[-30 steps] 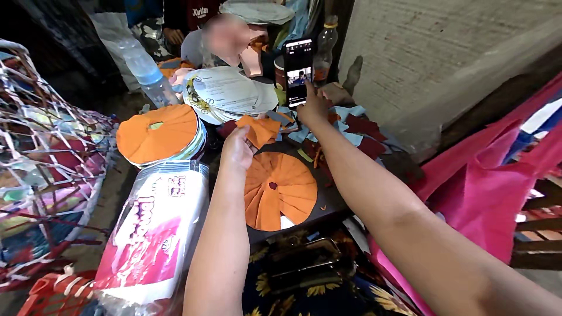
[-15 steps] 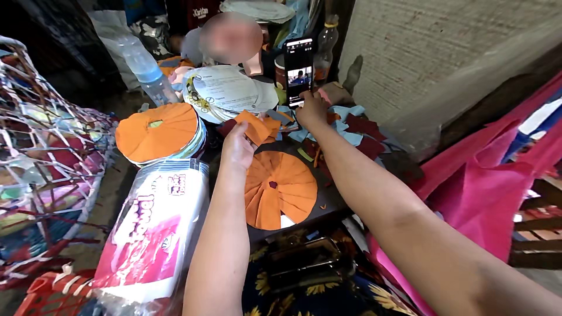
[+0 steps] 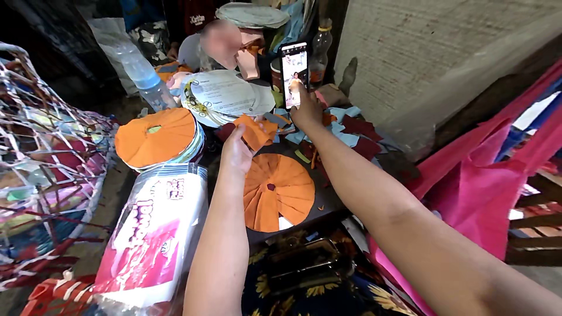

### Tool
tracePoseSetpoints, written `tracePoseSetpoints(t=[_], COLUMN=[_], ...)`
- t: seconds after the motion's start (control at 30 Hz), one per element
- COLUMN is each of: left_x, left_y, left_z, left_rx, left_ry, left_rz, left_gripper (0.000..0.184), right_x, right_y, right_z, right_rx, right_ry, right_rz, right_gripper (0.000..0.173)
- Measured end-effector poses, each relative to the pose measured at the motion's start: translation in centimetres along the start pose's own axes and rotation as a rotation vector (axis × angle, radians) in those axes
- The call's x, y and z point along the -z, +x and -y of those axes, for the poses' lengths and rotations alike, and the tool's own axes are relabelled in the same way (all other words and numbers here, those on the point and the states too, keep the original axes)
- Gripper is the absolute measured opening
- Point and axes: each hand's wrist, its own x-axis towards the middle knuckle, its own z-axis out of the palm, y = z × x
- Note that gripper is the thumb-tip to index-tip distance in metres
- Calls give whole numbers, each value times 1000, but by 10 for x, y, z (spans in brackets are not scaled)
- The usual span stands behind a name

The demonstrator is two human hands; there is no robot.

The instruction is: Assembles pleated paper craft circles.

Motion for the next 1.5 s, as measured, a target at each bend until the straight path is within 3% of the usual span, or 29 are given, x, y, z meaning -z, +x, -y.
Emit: tracePoseSetpoints(t=[0.53,0.9,0.97,1.07,1.13,1.5], left_x=[-1,0,-1,-1,-1,0], left_y=[-1,0,0,0,-1,0], left_z=[-1,0,0,0,1,1], left_rx=[-94,-18,-7,-8,-16,15], left_ry=[62,36,40,39,34,43], left_rz=[18,12,11,20,15,14], left_gripper=[46,47,45,45,45,47], right_x=[3,0,-1,0,-1,0], right_y=[-3,-1,-1,0,0,0], right_z=[-2,-3,-3,-3,-2,-3], right_rx=[-91,-72,-76,-59,-45,-70], right_ry=[41,1,-5,4,32,68], right_rz=[38,64,65,55,37,17], right_gripper=[55,51,52,71,74,63])
